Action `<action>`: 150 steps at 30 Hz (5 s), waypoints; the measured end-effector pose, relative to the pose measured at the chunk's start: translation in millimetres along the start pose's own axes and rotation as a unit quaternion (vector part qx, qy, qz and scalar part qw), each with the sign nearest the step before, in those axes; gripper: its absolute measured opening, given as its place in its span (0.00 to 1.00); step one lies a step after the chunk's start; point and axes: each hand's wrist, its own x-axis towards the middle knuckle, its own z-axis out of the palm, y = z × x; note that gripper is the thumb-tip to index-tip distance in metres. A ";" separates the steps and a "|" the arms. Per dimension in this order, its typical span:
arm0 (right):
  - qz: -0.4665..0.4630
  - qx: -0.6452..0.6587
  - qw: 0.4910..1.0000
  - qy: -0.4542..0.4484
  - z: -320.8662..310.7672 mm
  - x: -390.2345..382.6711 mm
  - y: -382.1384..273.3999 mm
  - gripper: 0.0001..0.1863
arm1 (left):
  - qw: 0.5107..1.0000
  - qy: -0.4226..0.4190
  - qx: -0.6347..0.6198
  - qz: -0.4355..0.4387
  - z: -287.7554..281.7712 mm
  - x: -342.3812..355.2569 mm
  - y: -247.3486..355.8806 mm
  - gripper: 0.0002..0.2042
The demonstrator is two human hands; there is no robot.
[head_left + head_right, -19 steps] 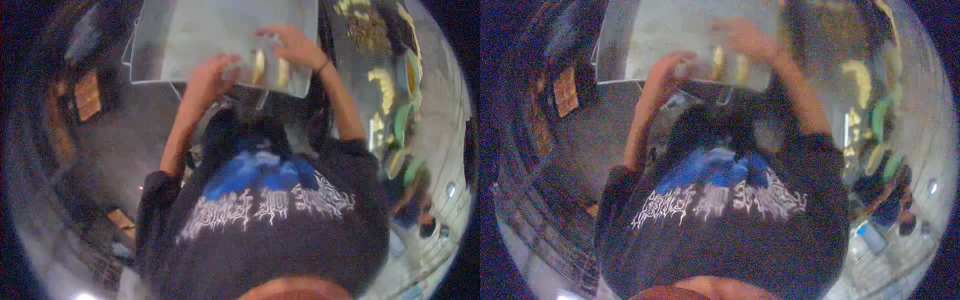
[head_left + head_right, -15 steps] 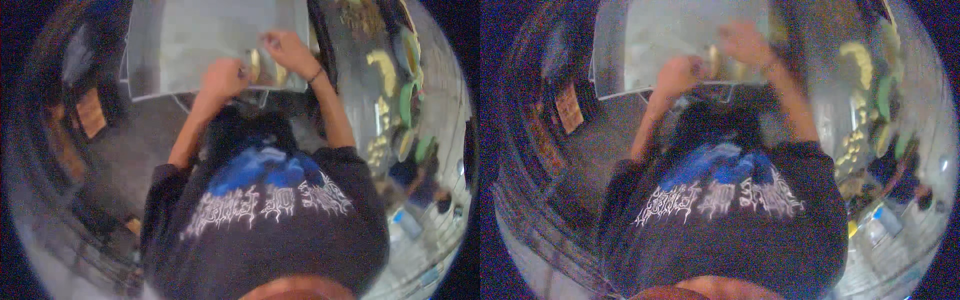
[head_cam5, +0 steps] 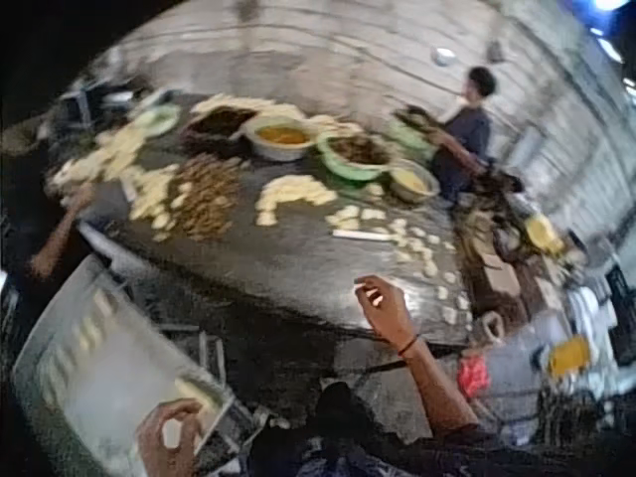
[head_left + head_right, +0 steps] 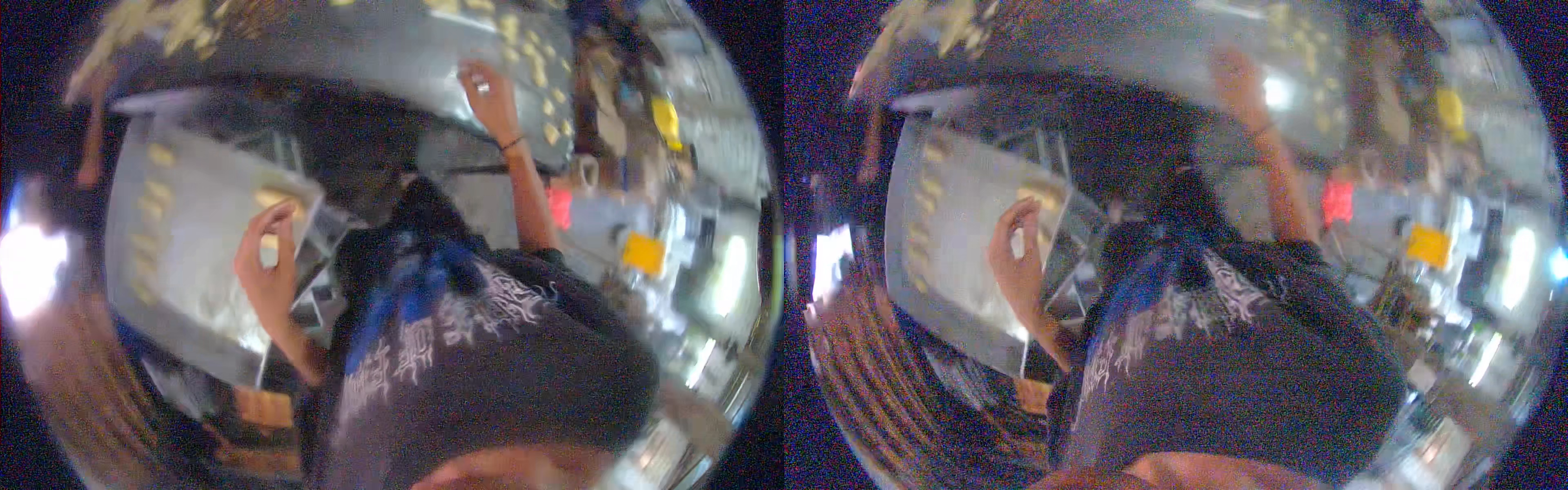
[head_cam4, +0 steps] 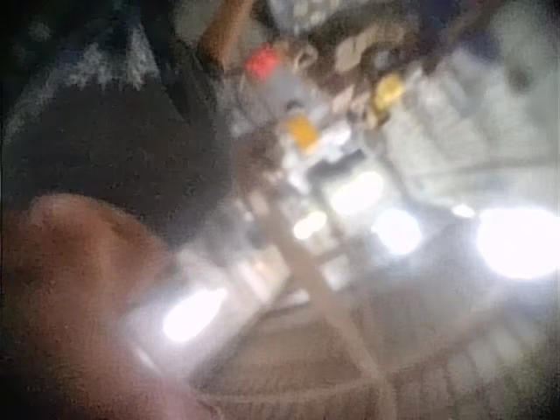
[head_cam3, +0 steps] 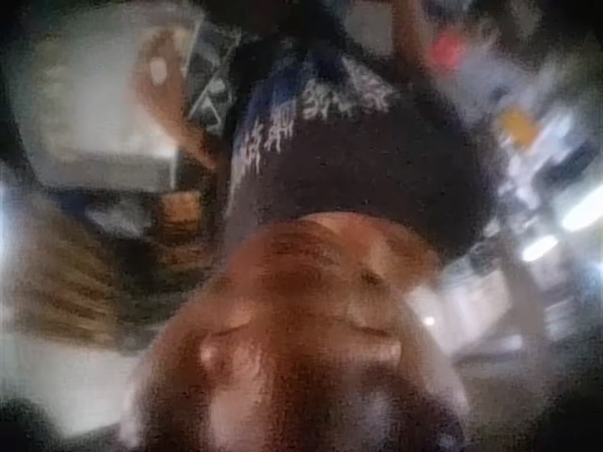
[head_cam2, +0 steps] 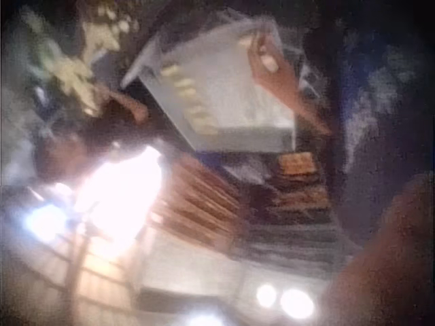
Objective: The person fills small pieces of dough with a dark filling using a plastic pipe, then rolls the filled dough into shapes by hand on a bakery work surface.
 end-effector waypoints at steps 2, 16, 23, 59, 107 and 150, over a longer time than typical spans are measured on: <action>-0.056 -0.091 0.994 0.007 -36.2 -5.9 -25.5 0.15 | 1.000 0.019 -0.011 -0.001 -37.1 8.8 25.0 0.07; -0.103 0.013 0.896 -0.432 63.3 34.0 -132.9 0.31 | 0.785 -0.229 -0.379 0.433 -28.1 6.4 156.6 0.12; -0.175 0.147 0.859 -0.459 114.1 110.4 -114.2 0.31 | 0.835 -0.164 -0.302 0.429 164.7 81.3 253.7 0.12; -0.030 0.553 0.672 -0.491 107.3 -4.4 -370.1 0.30 | 0.963 -0.040 -0.194 0.185 -162.9 -34.0 -14.7 0.16; -0.013 0.437 0.774 -0.457 100.7 -89.5 -452.8 0.25 | 0.947 0.287 -0.114 0.091 -194.6 -90.5 -73.9 0.12; 0.288 0.646 0.471 -0.528 43.0 -16.9 -346.8 0.21 | 0.960 0.198 -0.080 0.182 -85.5 -41.6 -41.7 0.36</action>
